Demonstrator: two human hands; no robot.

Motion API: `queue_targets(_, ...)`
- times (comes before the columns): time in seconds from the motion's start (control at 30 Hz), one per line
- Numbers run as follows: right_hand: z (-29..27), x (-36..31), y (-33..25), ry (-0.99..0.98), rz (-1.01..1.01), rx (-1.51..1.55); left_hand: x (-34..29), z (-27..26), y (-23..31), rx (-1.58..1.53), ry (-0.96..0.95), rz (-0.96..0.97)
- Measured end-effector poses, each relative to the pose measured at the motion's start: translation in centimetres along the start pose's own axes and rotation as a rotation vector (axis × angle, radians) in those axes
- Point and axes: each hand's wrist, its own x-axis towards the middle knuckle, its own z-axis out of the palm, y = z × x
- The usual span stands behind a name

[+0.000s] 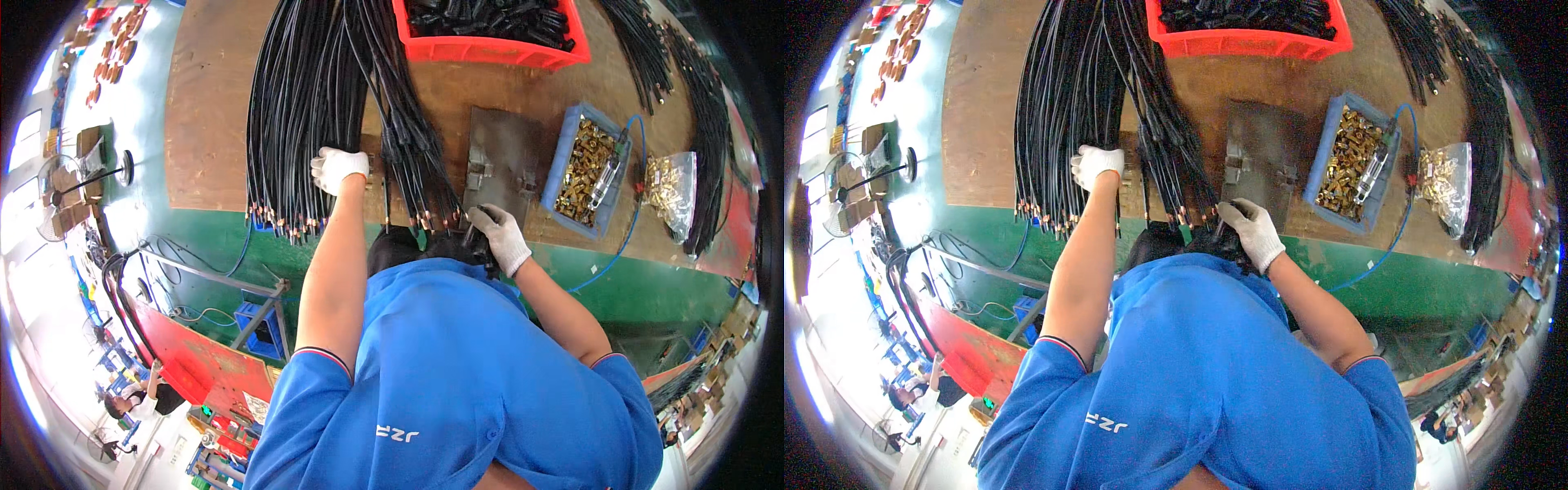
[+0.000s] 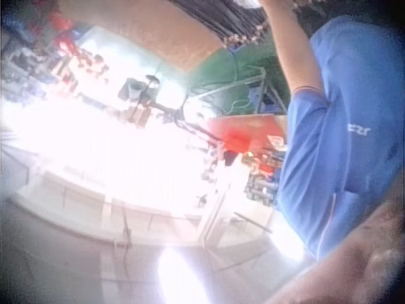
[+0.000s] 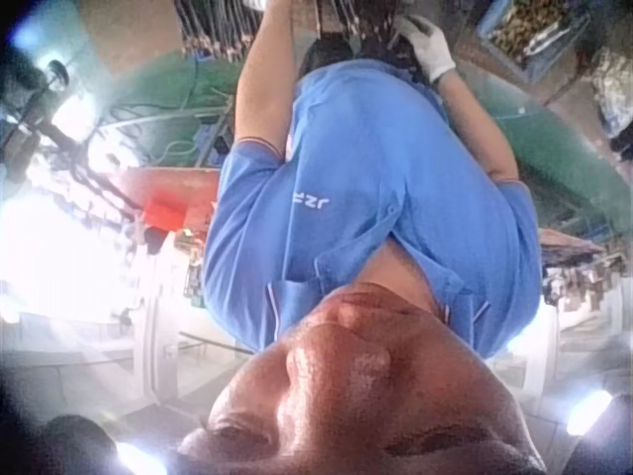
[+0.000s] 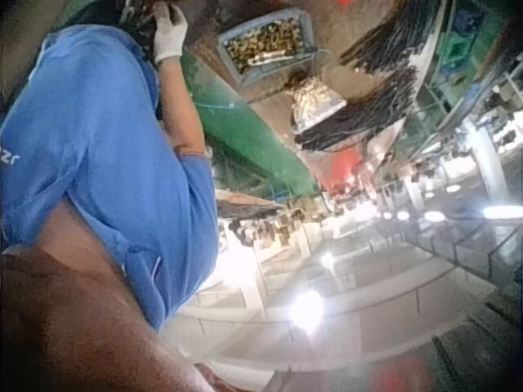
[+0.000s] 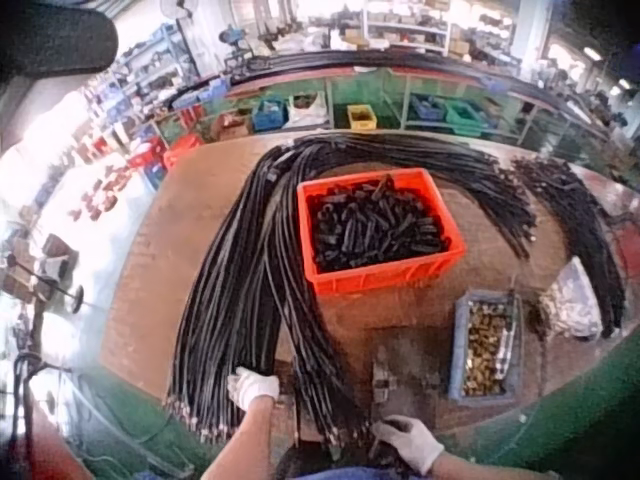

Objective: The person slides black connector sleeves onto the ends of black wires by hand.

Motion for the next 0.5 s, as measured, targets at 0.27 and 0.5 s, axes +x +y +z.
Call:
queue_targets(0.27,-1.7,1.1,1.1,-0.226,0.249,0.329,-1.4,1.5,-0.4,-0.052,0.109,0.131)
queue_targets(0.5,0.8,2.1,-0.2,-0.257,0.198,0.413,-1.6,2.0,0.3,-0.075,-0.011,0.083)
